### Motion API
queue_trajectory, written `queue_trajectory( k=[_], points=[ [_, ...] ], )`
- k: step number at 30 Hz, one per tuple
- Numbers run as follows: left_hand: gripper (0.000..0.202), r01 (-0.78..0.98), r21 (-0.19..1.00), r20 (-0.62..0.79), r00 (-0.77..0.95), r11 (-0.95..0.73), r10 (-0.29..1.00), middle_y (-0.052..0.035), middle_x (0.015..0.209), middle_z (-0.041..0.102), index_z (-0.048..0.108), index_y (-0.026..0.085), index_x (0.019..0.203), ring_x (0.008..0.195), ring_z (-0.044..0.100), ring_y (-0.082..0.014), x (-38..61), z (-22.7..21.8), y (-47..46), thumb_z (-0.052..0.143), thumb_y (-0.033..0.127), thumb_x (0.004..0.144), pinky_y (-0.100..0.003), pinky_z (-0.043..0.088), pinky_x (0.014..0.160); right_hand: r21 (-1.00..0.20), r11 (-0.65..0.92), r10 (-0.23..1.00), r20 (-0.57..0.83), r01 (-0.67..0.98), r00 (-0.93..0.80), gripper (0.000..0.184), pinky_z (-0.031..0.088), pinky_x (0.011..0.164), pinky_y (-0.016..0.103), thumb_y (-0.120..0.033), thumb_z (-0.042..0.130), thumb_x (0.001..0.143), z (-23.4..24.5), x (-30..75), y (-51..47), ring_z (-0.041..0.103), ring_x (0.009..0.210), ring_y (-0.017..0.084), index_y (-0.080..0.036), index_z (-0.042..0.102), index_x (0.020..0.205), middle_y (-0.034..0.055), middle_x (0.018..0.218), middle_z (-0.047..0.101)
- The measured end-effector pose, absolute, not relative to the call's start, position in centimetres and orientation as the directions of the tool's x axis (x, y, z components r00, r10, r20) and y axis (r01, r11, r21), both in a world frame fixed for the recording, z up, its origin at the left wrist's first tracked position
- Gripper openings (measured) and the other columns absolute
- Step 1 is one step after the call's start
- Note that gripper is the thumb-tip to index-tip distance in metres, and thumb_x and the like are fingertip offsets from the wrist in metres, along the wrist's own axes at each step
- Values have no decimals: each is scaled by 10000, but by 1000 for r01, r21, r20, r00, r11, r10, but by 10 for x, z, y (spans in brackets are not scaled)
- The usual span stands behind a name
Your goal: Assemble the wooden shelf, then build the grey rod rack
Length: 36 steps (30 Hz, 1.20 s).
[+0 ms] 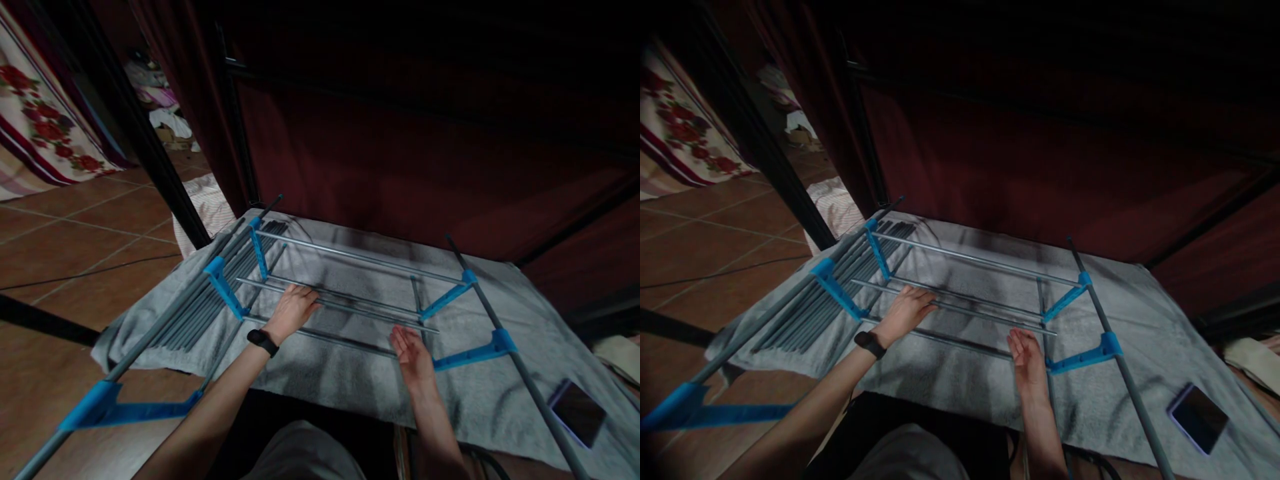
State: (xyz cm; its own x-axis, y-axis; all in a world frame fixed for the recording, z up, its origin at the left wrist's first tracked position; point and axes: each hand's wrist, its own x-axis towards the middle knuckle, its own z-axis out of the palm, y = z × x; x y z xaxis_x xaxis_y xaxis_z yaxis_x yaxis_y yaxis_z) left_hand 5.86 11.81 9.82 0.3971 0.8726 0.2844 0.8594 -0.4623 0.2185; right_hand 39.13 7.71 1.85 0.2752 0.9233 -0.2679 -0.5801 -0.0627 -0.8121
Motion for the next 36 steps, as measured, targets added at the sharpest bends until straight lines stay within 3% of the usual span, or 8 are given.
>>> queue_trajectory(
  k=[3, 11, 24, 30, 36],
  points=[
    [273, 854, 231, 289, 397, -466, 871, -75, 943, 671, 651, 193, 1036, 909, 599, -212, 56, 96, 119, 445, 355, 957, -356, 390, 836, -782, -40, 919, -273, -622, 283, 124, 566, 891, 392, -259, 700, 719, 19, 396, 87, 683, 948, 194, -216, 645, 821, 42, 945, 714],
    [277, 859, 260, 265, 376, -441, 888, -77, 963, 679, 660, 181, 1032, 911, 616, -215, 50, 93, 125, 454, 350, 955, -359, 409, 839, -764, 12, 902, -270, -646, 337, 162, 591, 797, 285, -221, 754, 715, 36, 397, 114, 686, 804, 132, -197, 665, 848, 3, 853, 716],
    [369, 876, 283, 330, 295, -392, 897, -99, 995, 702, 666, 189, 998, 941, 646, -256, 28, 93, 141, 396, 434, 939, -376, 456, 877, -772, 11, 952, -186, -635, 243, 146, 576, 732, 274, -221, 723, 726, 77, 372, 157, 671, 733, 130, -192, 665, 856, -4, 803, 713],
    [410, 892, 223, 326, 312, -393, 892, -91, 964, 705, 670, 197, 998, 892, 655, -250, 37, 98, 150, 371, 471, 934, -358, 471, 847, -767, 64, 946, -157, -638, 284, 132, 569, 697, 241, -223, 688, 750, 86, 376, 172, 664, 717, 114, -196, 657, 876, -7, 828, 717],
    [423, 907, 151, 306, 335, -393, 891, -92, 971, 706, 676, 177, 1032, 890, 656, -263, 55, 106, 161, 352, 434, 951, -368, 462, 824, -758, 41, 924, -219, -651, 314, 94, 566, 693, 236, -189, 648, 758, 81, 392, 173, 661, 702, 112, -201, 655, 851, 6, 826, 722]
  ],
)
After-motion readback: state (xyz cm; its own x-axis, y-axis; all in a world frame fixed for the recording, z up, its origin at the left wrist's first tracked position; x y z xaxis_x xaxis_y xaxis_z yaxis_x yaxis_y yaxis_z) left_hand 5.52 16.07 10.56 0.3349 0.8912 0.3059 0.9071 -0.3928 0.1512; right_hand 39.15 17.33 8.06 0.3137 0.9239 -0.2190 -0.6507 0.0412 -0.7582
